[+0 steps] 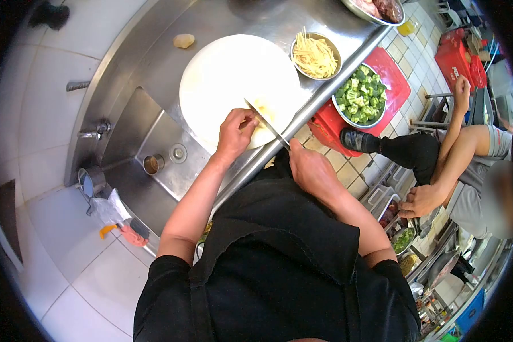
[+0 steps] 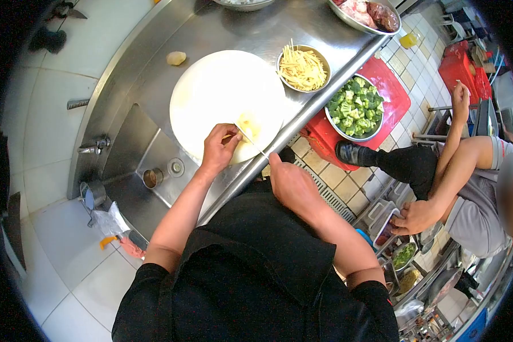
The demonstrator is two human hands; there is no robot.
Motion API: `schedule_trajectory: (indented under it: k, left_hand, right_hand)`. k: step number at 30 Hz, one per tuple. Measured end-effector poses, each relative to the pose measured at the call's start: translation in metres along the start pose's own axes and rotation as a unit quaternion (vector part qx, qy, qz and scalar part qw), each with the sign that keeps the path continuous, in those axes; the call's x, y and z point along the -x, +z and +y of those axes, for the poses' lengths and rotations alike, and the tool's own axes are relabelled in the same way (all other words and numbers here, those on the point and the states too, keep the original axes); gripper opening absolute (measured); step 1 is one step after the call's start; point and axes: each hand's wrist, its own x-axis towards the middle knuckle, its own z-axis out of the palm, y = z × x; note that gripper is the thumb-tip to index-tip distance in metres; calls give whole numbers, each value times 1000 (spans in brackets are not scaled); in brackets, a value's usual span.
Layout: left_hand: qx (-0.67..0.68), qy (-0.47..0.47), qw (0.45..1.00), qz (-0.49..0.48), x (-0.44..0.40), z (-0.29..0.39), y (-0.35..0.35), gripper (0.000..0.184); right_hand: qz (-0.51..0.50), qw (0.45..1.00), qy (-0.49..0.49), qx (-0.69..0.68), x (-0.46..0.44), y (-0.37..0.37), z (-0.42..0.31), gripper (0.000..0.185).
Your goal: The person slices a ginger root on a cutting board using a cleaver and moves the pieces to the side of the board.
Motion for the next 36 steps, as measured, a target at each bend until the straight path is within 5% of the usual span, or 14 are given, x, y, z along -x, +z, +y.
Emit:
schedule_trajectory:
  k: [20, 36]
  left_hand:
    - [18, -11, 999, 42, -5, -15, 0, 22]
    - [6, 10, 1000, 10, -3, 1, 0, 17]
  right_hand:
    - [16, 998, -48, 22, -36, 9, 1, 18]
    - [-38, 999, 15, 24, -63, 25, 3, 17]
